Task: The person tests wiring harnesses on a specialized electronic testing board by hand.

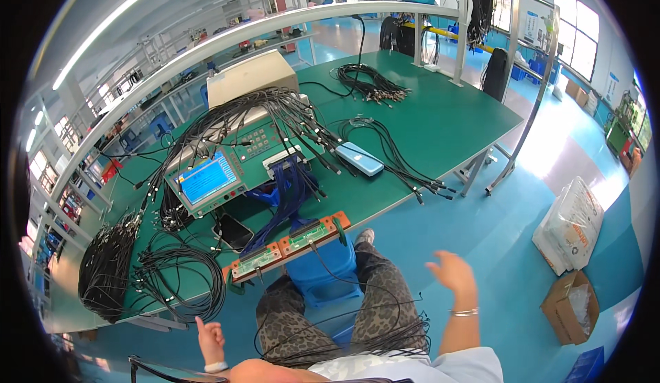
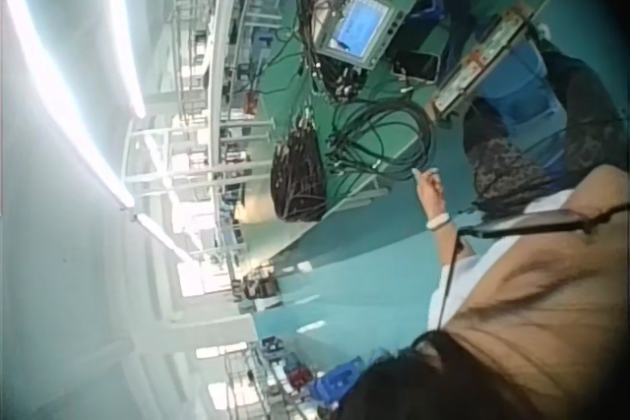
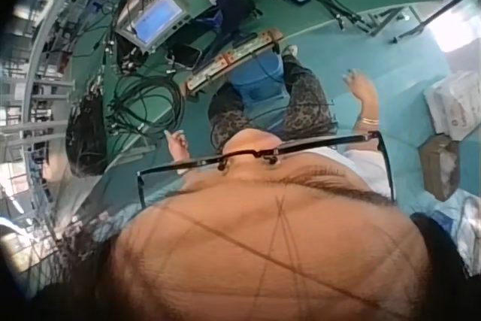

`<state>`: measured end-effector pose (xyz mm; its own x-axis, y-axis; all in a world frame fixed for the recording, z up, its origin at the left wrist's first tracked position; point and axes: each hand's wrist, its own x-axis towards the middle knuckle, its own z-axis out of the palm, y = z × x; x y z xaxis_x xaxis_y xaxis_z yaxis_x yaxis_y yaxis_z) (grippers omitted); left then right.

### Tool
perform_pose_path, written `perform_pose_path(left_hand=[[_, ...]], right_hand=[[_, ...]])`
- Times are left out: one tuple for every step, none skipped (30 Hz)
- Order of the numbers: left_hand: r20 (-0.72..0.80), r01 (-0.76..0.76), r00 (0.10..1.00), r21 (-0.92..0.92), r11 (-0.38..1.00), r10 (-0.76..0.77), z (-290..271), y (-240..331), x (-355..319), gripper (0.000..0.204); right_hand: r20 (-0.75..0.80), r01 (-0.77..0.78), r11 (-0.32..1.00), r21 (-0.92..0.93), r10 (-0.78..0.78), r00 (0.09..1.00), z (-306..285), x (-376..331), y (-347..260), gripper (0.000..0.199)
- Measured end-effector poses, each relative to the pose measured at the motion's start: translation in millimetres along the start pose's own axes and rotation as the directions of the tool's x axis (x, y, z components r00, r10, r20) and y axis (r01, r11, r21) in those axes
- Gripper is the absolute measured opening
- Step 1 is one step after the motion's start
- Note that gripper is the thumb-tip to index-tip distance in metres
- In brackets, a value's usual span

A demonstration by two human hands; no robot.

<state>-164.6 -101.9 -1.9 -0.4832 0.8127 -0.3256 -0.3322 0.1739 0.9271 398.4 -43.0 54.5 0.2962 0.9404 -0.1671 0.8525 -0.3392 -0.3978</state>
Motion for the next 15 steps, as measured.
perform_pose_path(left_hand=[[0.001,-0.006,1.0,-0.002,1.0,0.006,9.7,-1.3,6.9,0.047],[-0.049,-0.032,0.998,-0.093,0.995,0.027,17.2,-4.0,14.4,0.047],[-0.103,-0.062,0.994,-0.182,0.981,0.044,22.3,-6.7,19.2,0.046],[-0.147,-0.091,0.988,-0.267,0.959,0.053,27.9,-8.5,20.8,0.046],[-0.141,-0.09,0.988,-0.262,0.961,0.054,31.0,-9.7,18.0,0.046],[-0.129,-0.132,0.987,-0.276,0.952,0.099,32.6,-10.6,13.9,0.046],[-0.122,-0.174,0.982,-0.291,0.941,0.144,33.2,-11.4,8.2,0.046],[-0.112,-0.212,0.976,-0.305,0.929,0.186,36.0,-11.5,0.3,0.046],[-0.112,-0.209,0.977,-0.298,0.931,0.184,39.8,-11.7,-9.4,0.046],[-0.085,-0.204,0.979,-0.335,0.92,0.186,46.1,-9.5,-23.7,0.045],[-0.052,-0.195,0.981,-0.375,0.906,0.189,55.5,-8.6,-36.8,0.044],[0.07,-0.192,0.969,-0.381,0.904,0.236,63.2,-8.9,-51.1,0.043],[0.187,-0.191,0.942,-0.387,0.902,0.279,70.9,-10.4,-67.5,0.042],[0.278,-0.197,0.906,-0.39,0.899,0.319,83.1,-15.5,-85.3,0.041],[0.372,-0.197,0.859,-0.396,0.897,0.352,96.1,-18.8,-100.3,0.041]], right_hand=[[0.056,0.153,0.986,0.062,-0.157,0.986,14.4,6.9,-19.0,0.043],[0.14,0.253,0.955,0.156,-0.275,0.951,20.8,5.0,-41.9,0.043],[0.212,0.34,0.905,0.257,-0.396,0.893,27.9,3.2,-63.2,0.042],[0.271,0.381,0.867,0.319,-0.469,0.841,34.9,-0.3,-77.3,0.042],[0.323,0.414,0.824,0.387,-0.541,0.777,43.1,-3.9,-87.7,0.042],[0.344,0.467,0.78,0.415,-0.61,0.713,50.4,-10.2,-95.7,0.042],[0.364,0.518,0.73,0.445,-0.676,0.641,57.0,-16.0,-104.0,0.042],[0.365,0.512,0.732,0.449,-0.673,0.643,58.5,-24.2,-112.1,0.042],[0.455,0.453,0.702,0.55,-0.706,0.542,57.9,-33.9,-121.4,0.042],[0.525,0.378,0.669,0.64,-0.74,0.421,61.2,-41.2,-131.9,0.043],[0.497,0.341,0.631,0.697,-0.767,0.405,68.4,-46.6,-141.0,0.042],[0.466,0.302,0.588,0.75,-0.794,0.39,78.1,-53.7,-151.3,0.042],[0.456,0.065,0.501,0.863,-0.827,0.328,92.5,-59.0,-163.8,0.042],[0.43,-0.182,0.393,0.901,-0.859,0.278,108.1,-64.2,-176.7,0.042],[0.376,-0.35,0.283,0.893,-0.897,0.232,124.4,-69.8,-186.7,0.042]])
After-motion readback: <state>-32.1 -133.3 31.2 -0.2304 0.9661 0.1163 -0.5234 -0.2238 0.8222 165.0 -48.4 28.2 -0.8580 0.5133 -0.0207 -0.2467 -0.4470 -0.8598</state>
